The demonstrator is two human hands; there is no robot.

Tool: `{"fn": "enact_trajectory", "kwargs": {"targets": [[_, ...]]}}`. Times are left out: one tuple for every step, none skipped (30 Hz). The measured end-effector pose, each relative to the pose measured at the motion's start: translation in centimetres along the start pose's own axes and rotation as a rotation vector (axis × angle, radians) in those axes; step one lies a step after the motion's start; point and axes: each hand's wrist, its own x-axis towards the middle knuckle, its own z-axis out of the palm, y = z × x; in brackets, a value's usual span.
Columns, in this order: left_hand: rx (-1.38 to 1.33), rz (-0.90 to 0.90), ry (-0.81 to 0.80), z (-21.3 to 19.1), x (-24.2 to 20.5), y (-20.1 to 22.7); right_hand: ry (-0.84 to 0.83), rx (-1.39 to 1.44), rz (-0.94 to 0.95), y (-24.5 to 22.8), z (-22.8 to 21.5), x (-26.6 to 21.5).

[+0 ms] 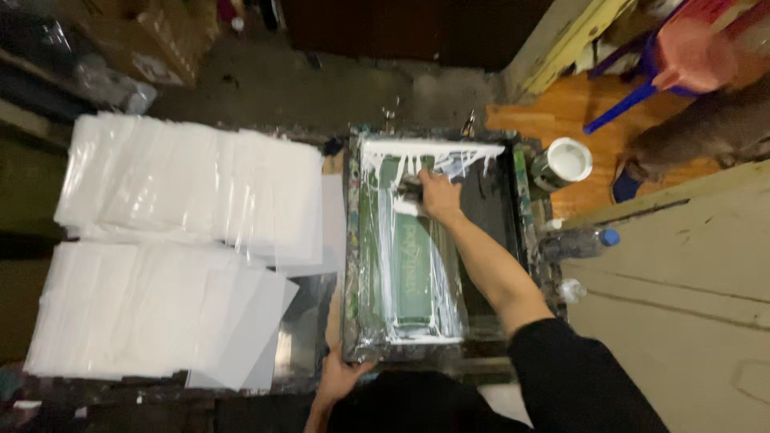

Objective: The person performs screen printing by placing a sheet of paper under a screen, applying white ink with a squeegee, and pulling the ink across the screen. They repeat this process for multiple sheets, stacking the printed items to the side.

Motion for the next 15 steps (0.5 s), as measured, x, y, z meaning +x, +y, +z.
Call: {"fn": "enact_trajectory", "kwargs": {"targets": [[0.035, 0.025, -0.011, -0.4, 0.3, 0.4, -0.061, -0.023, -0.104, -0.7, -0.1, -1.2], [0.038, 0.012, -0.020, -0.2, 0.4, -0.1, -0.075, -0.021, -0.098, -1.4, 0.7, -5.2], [0.069, 0.066, 0.019, 0.0, 0.6, -0.8, -0.127, -0.066, -0.166, -2.2, 1.3, -9.3], [0.100, 0.120, 0.057, 0.2, 0.6, -1.4, -0.178, -0.110, -0.234, -3.0, 1.9, -13.4], [0.103, 0.110, 0.047, 0.4, 0.8, -2.3, -0.191, -0.108, -0.227, -3.5, 2.3, -17.7], [0.248, 0.165, 0.079, 0.6, 0.9, -3.1, -0.188, -0.031, -0.244, -4.0, 2.5, -22.0], [0.394, 0.229, 0.113, 0.6, 1.4, -3.8, -0.177, 0.047, -0.259, -4.6, 2.5, -26.0], [0.399, 0.229, 0.105, 0.6, 0.6, -3.6, -0.179, 0.051, -0.250, -4.2, 4.5, -26.7], [0.384, 0.196, 0.161, 0.8, 0.4, -3.2, -0.054, 0.056, -0.295, -3.6, 6.4, -26.9], [0.368, 0.164, 0.217, 0.9, 0.2, -2.8, 0.072, 0.060, -0.339, -3.0, 8.3, -27.0], [0.369, 0.165, 0.214, 0.9, 0.6, -3.3, 0.072, 0.060, -0.335, -3.3, 7.7, -24.4], [0.414, 0.181, 0.189, 0.8, 0.9, -3.8, 0.125, 0.067, -0.318, -3.6, 7.1, -21.9], [0.455, 0.188, 0.168, 0.8, 0.5, -4.7, 0.172, 0.074, -0.309, -3.9, 6.7, -19.8], [0.453, 0.180, 0.169, 0.3, 0.4, -3.3, 0.165, 0.075, -0.314, -3.9, 5.9, -16.0], [0.436, 0.138, 0.132, 0.1, 0.0, -2.0, 0.161, -0.011, -0.225, -3.9, 5.1, -12.3]]}}
